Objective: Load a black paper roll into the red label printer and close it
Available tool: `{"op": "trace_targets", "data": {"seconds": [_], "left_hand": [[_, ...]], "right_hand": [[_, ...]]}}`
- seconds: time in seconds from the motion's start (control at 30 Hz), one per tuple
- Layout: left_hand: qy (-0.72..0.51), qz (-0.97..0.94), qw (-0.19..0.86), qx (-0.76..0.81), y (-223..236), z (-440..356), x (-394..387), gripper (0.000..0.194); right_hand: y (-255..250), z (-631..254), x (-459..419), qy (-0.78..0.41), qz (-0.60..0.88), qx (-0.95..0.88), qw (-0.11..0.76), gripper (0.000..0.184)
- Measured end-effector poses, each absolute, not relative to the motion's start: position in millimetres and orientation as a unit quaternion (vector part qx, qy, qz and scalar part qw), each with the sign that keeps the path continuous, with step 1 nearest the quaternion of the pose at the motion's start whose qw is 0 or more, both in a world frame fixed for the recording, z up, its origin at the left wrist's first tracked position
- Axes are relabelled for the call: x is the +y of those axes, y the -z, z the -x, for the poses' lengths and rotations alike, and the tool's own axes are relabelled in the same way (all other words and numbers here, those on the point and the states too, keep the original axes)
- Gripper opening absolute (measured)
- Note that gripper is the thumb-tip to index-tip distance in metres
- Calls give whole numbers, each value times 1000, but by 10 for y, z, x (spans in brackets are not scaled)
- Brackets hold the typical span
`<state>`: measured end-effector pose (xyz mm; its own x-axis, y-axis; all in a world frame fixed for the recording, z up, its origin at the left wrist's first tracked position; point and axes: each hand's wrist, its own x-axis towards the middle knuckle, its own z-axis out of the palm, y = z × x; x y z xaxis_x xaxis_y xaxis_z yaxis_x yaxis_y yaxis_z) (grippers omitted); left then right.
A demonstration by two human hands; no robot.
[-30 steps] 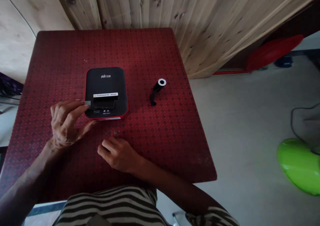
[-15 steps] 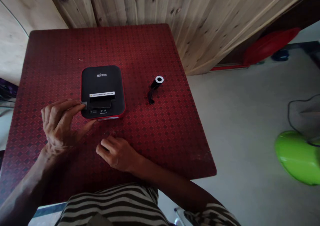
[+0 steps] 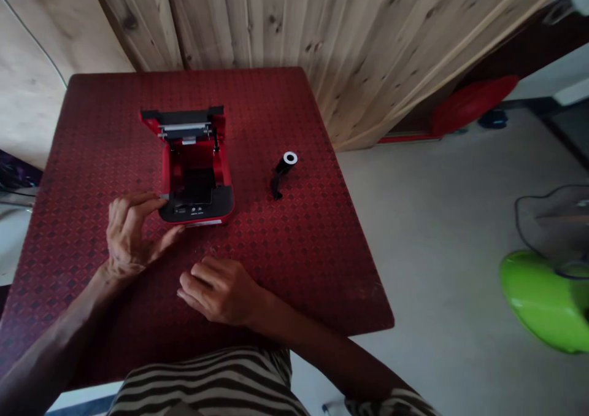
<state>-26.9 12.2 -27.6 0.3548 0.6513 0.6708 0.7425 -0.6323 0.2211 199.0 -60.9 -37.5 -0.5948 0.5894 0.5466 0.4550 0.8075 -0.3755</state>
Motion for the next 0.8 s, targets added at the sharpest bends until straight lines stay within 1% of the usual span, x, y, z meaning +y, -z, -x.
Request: {"op": "trace_targets", "data": {"seconds": [0.1,0.17,0.2,0.27,0.37,0.43,0.6,0.73,0.8], "left_hand": [[399,816,66,-413,352,245,133,58],[404,815,72,-410,381,234,130,58],[406,814,71,-410,395,231,125,58],[415,809,62,-412,432,232,113,60],[427,799,40,-421,505,241,98,64],[426,798,27,-426,546,244,93,67],[420,801,8,-427,563,240,89,70],[415,805,1,-424,554,239,89,71],[417,805,3,-423,562,240,93,71]], "right_hand": [[-31,-2142,-348,-70,332,-858,386,11],[-264,-2200,-53,-30,377,-848,371,14],[-343,-2203,117,-15,390,-855,342,15],[-422,-2152,461,-12,381,-889,253,20],[-400,-1986,870,-48,364,-924,110,21],[-364,-1874,1027,-62,378,-923,48,21],[-374,-1722,1151,-59,404,-913,-19,26],[-446,-1680,1194,-79,408,-906,-79,29],[-478,-1681,1213,-92,409,-904,-88,29]]}}
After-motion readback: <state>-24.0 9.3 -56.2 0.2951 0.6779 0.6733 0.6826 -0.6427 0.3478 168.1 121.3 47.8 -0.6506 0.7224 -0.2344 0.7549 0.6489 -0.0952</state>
